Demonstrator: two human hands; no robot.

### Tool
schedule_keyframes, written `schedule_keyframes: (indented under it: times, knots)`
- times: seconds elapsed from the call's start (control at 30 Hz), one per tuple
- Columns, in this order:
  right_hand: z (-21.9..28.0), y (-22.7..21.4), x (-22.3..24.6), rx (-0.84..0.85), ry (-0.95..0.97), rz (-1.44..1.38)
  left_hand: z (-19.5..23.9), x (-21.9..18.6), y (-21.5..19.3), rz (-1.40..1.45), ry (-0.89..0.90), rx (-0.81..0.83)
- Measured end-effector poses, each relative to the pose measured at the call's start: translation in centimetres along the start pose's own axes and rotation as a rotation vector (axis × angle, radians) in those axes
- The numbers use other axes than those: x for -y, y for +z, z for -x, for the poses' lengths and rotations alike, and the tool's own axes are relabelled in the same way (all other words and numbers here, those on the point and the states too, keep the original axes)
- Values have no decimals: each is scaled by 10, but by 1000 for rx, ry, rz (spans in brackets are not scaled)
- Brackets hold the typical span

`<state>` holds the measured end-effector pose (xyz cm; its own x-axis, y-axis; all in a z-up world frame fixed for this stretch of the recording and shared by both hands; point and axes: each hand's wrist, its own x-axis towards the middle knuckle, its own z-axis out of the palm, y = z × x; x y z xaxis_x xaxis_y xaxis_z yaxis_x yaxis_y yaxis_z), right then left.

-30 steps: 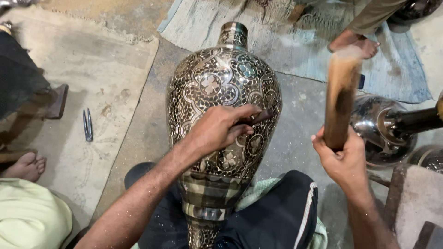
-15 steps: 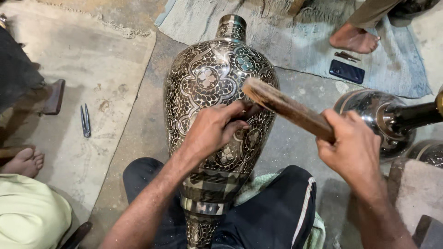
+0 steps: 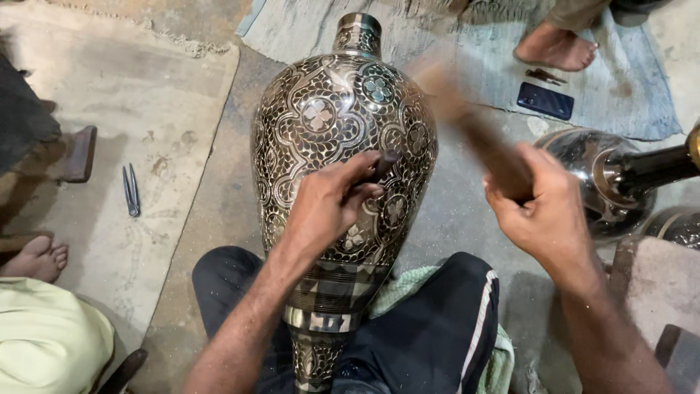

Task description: The person uses a chisel and a wooden mallet to engrave intricate floral patterns onto a large metal vase. They repeatedly position the chisel and strike it with the mallet to create detailed designs on the vase's surface.

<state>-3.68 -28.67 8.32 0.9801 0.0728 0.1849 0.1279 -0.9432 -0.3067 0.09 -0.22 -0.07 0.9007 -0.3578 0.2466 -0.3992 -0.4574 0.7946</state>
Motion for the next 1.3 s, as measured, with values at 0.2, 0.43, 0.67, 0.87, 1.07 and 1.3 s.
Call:
schedule_keyframes:
  times: [0.2,0.43,0.67,0.87,1.07,1.3]
  knots:
    - [1,-4,5,-13,9,9,9,-2,2,79,26,-86]
    - [-1,-7,16,3,-10,-166,15,-8,8,137,-62,-116]
    - [-5,-3,19,67,122,-340,24,-7,14,127,-125,-176]
    - [-9,-4,23,5,-76,-200,33,-3,25,175,-137,-236]
    - [-13,-7,27,-4,-151,-172,36,-2,35,125,-105,-347]
    - [-17,-12,30,-6,-214,-88,44,-9,39,163,-104,-403]
